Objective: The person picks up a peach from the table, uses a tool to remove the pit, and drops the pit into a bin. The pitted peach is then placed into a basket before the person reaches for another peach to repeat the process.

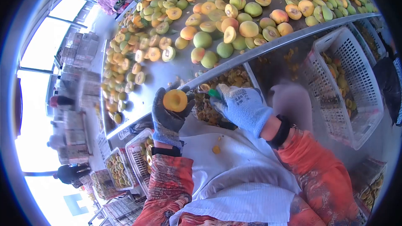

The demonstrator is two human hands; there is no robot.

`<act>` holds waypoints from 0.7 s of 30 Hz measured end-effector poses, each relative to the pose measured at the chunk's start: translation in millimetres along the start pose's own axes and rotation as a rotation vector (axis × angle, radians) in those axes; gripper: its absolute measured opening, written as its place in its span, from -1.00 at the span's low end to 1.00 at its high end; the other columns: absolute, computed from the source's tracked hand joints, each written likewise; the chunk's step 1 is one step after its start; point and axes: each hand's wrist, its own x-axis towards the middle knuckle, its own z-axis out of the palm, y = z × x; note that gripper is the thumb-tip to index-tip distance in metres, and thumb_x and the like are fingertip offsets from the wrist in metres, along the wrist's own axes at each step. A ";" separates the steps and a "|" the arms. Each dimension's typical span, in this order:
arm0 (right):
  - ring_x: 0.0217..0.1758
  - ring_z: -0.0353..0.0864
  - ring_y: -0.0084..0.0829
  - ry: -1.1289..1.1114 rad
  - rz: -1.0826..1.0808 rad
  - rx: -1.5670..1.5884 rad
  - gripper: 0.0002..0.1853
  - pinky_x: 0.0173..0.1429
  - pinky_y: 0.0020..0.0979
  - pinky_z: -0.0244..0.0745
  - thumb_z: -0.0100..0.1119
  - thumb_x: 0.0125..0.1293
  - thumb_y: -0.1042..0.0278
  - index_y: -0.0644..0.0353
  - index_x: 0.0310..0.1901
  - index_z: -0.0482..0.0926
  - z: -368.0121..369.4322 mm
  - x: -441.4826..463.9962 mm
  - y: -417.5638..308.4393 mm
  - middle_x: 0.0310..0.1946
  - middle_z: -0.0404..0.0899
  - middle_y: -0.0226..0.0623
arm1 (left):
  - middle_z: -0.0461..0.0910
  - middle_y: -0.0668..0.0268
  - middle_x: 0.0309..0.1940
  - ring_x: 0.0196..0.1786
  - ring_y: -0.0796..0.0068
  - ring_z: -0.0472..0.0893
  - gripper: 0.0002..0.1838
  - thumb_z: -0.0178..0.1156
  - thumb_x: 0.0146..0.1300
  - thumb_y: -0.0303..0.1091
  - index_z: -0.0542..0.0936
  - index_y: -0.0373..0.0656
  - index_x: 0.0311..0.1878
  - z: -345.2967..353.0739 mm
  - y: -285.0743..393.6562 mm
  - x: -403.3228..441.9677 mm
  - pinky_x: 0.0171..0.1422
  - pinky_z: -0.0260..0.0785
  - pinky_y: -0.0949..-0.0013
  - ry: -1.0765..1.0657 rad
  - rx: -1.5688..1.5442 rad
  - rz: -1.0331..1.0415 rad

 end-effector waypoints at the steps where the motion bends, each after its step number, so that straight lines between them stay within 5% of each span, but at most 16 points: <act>1: -0.51 0.53 -0.16 -0.043 0.067 -0.062 -0.61 -0.43 -0.26 0.43 0.24 0.12 0.16 0.15 -0.07 0.45 -10.0 2.1 -7.8 -0.51 0.51 -0.18 | 0.48 0.07 -0.05 -0.06 0.16 0.55 -0.48 -0.05 0.30 0.02 0.38 -0.22 0.12 -8.8 0.9 1.8 -0.03 0.50 0.01 -0.074 -0.043 -0.021; 3: -0.28 0.55 -0.10 -0.104 0.143 -0.146 -0.51 -0.22 -0.18 0.46 0.32 -0.03 0.26 0.15 -0.03 0.42 -18.4 4.5 -27.9 -0.26 0.50 -0.12 | 0.47 0.09 -0.01 -0.02 0.15 0.54 -0.50 -0.04 0.30 -0.01 0.38 -0.19 0.14 -9.2 -5.6 0.1 -0.01 0.49 0.00 -0.024 -0.017 0.014; 6: -0.24 0.52 -0.09 0.004 -0.038 -0.315 -0.50 -0.16 -0.18 0.44 0.31 -0.04 0.29 0.18 -0.02 0.41 -6.0 6.5 -45.1 -0.23 0.47 -0.07 | 0.44 0.15 0.05 0.05 0.15 0.51 -0.58 -0.02 0.31 -0.10 0.37 -0.10 0.16 -7.6 -9.3 -3.6 0.06 0.46 0.01 -0.039 -0.055 0.032; 7: -0.36 0.55 -0.19 0.071 -0.127 -0.406 -0.63 -0.33 -0.19 0.44 0.12 0.07 0.30 0.12 -0.04 0.43 -1.7 6.1 -46.7 -0.28 0.49 -0.15 | 0.45 0.16 0.03 0.05 0.18 0.50 -0.58 0.01 0.30 -0.11 0.37 -0.08 0.16 -3.3 -13.5 -3.5 0.08 0.45 0.04 -0.018 -0.047 0.026; 14: -0.44 0.60 -0.30 -0.201 -0.114 -0.753 -0.62 -0.45 -0.28 0.42 0.00 0.16 0.29 0.20 0.02 0.35 11.8 -2.1 -77.2 -0.49 0.51 -0.30 | 0.47 0.15 -0.09 -0.04 0.21 0.50 -0.66 -0.01 0.31 -0.26 0.38 -0.18 0.10 24.4 -24.8 -12.9 0.05 0.43 0.14 0.156 -0.203 0.062; 17: -0.44 0.61 -0.21 -0.227 -0.104 -0.449 -0.61 -0.41 -0.23 0.45 0.05 0.13 0.31 0.25 0.00 0.37 14.1 -11.3 -81.4 -0.47 0.54 -0.18 | 0.49 0.12 -0.12 -0.10 0.29 0.53 -0.67 0.00 0.26 -0.37 0.41 -0.21 0.08 13.1 -32.2 -18.1 -0.01 0.46 0.24 0.094 0.288 0.278; 20: -0.38 0.60 -0.12 -0.277 -0.002 -0.074 -0.57 -0.32 -0.19 0.47 0.13 0.11 0.24 0.22 0.02 0.40 16.0 -10.2 -78.1 -0.42 0.56 -0.07 | 0.51 0.13 -0.14 -0.12 0.30 0.55 -0.66 -0.03 0.29 -0.29 0.43 -0.21 0.09 0.9 -25.2 -16.4 -0.08 0.50 0.26 0.222 -0.035 0.219; 21: -0.33 0.61 -0.08 -0.352 0.057 0.075 -0.56 -0.27 -0.17 0.49 0.16 0.12 0.19 0.19 0.01 0.41 16.4 -7.7 -75.8 -0.40 0.58 -0.03 | 0.53 0.10 -0.16 -0.17 0.20 0.56 -0.58 0.00 0.27 -0.18 0.40 -0.20 0.11 -12.3 -18.5 -19.3 -0.10 0.50 0.21 0.151 0.191 0.323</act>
